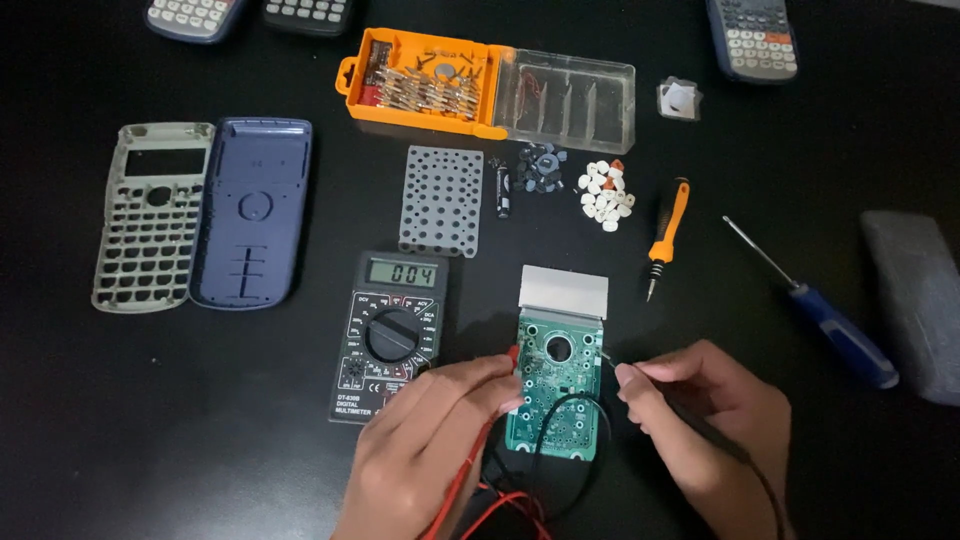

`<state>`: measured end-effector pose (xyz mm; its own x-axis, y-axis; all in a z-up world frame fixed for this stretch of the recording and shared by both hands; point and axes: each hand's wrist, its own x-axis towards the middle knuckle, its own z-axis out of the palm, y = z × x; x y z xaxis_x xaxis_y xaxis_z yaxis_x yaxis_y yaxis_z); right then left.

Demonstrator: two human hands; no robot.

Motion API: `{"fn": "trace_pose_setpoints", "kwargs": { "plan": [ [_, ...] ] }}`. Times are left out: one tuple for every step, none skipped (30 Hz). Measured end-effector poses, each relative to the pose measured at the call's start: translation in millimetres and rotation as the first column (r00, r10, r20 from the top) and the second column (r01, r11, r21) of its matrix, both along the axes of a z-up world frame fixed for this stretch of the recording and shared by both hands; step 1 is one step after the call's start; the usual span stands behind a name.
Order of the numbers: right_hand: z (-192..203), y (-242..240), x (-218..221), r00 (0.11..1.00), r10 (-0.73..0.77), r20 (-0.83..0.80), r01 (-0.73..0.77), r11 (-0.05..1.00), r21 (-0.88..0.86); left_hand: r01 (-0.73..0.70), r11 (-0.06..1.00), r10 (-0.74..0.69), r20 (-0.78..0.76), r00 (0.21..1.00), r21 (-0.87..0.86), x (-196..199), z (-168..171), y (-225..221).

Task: Testing and diagnosing a calculator circuit board using a digital multimeter on a repair bench.

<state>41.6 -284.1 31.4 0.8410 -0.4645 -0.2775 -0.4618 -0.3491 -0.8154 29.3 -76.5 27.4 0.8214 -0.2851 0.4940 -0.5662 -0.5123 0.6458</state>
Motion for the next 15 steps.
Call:
{"fn": "trace_pose_setpoints", "kwargs": {
  "plan": [
    [-0.6, 0.0, 0.2, 1.0, 0.001, 0.002, -0.001, 1.0, 0.0, -0.03, 0.999, 0.03, 0.0, 1.0, -0.012, -0.2, 3.3, -1.7],
    [-1.1, -0.1, 0.4, 1.0, 0.001, 0.004, -0.001, 1.0, 0.001, -0.059, 0.998, 0.059, -0.001, 0.998, -0.024, -0.4, 6.7, -3.3],
    [-1.4, -0.1, 0.6, 1.0, 0.002, 0.005, -0.002, 1.0, 0.001, -0.06, 0.998, 0.06, 0.0, 0.998, -0.023, -0.7, 5.8, -3.3],
    [-1.7, -0.1, 0.9, 1.0, 0.003, 0.007, -0.003, 1.0, 0.001, -0.067, 0.998, 0.067, 0.001, 0.998, -0.009, -0.9, 4.9, -3.3],
    [-2.1, -0.1, 1.2, 1.0, 0.004, 0.009, -0.004, 1.0, 0.001, -0.073, 0.997, 0.073, 0.003, 0.997, 0.006, -1.0, 3.9, -3.3],
    [-2.6, -0.1, 1.5, 1.0, 0.004, 0.012, -0.004, 1.0, 0.001, -0.073, 0.997, 0.073, 0.005, 0.997, 0.007, -0.4, 2.6, -2.7],
    [-2.9, -0.3, 1.3, 1.0, 0.004, 0.013, -0.004, 1.0, 0.001, -0.064, 0.998, 0.064, 0.009, 0.998, 0.014, -0.3, 1.3, -2.3],
    [-3.3, -0.6, 1.1, 1.0, 0.005, 0.013, -0.005, 1.0, 0.0, -0.054, 0.998, 0.054, 0.012, 0.998, 0.022, -0.2, 0.0, -2.0],
    [-3.7, -1.0, 0.8, 1.0, 0.005, 0.014, -0.005, 1.0, -0.001, -0.054, 0.998, 0.054, 0.012, 0.998, 0.022, 0.2, 1.4, -2.6],
    [-4.1, -1.4, 0.4, 1.0, 0.005, 0.015, -0.005, 1.0, -0.001, -0.061, 0.998, 0.06, 0.023, 0.998, 0.02, 0.6, 2.7, -3.2],
    [-4.6, -1.8, -0.2, 1.0, 0.005, 0.015, -0.005, 1.0, -0.002, -0.067, 0.998, 0.067, 0.032, 0.997, 0.018, 0.7, 4.0, -3.9],
    [-5.0, -2.2, -0.8, 1.0, 0.004, 0.015, -0.004, 1.0, -0.003, -0.067, 0.998, 0.066, 0.032, 0.997, 0.018, 0.1, 3.6, -4.0],
    [-5.4, -2.5, -1.1, 1.0, 0.005, 0.015, -0.005, 1.0, -0.004, -0.066, 0.998, 0.065, 0.023, 0.998, 0.021, -0.3, 3.2, -4.0],
    [-5.8, -2.8, -1.4, 1.0, 0.005, 0.016, -0.005, 1.0, -0.005, -0.065, 0.998, 0.065, 0.014, 0.998, 0.024, -0.6, 2.9, -4.0],
    [-6.2, -3.0, -1.7, 1.0, 0.005, 0.016, -0.005, 1.0, -0.005, -0.065, 0.998, 0.065, 0.015, 0.998, 0.024, -1.2, 2.1, -3.7]
  ]
}}
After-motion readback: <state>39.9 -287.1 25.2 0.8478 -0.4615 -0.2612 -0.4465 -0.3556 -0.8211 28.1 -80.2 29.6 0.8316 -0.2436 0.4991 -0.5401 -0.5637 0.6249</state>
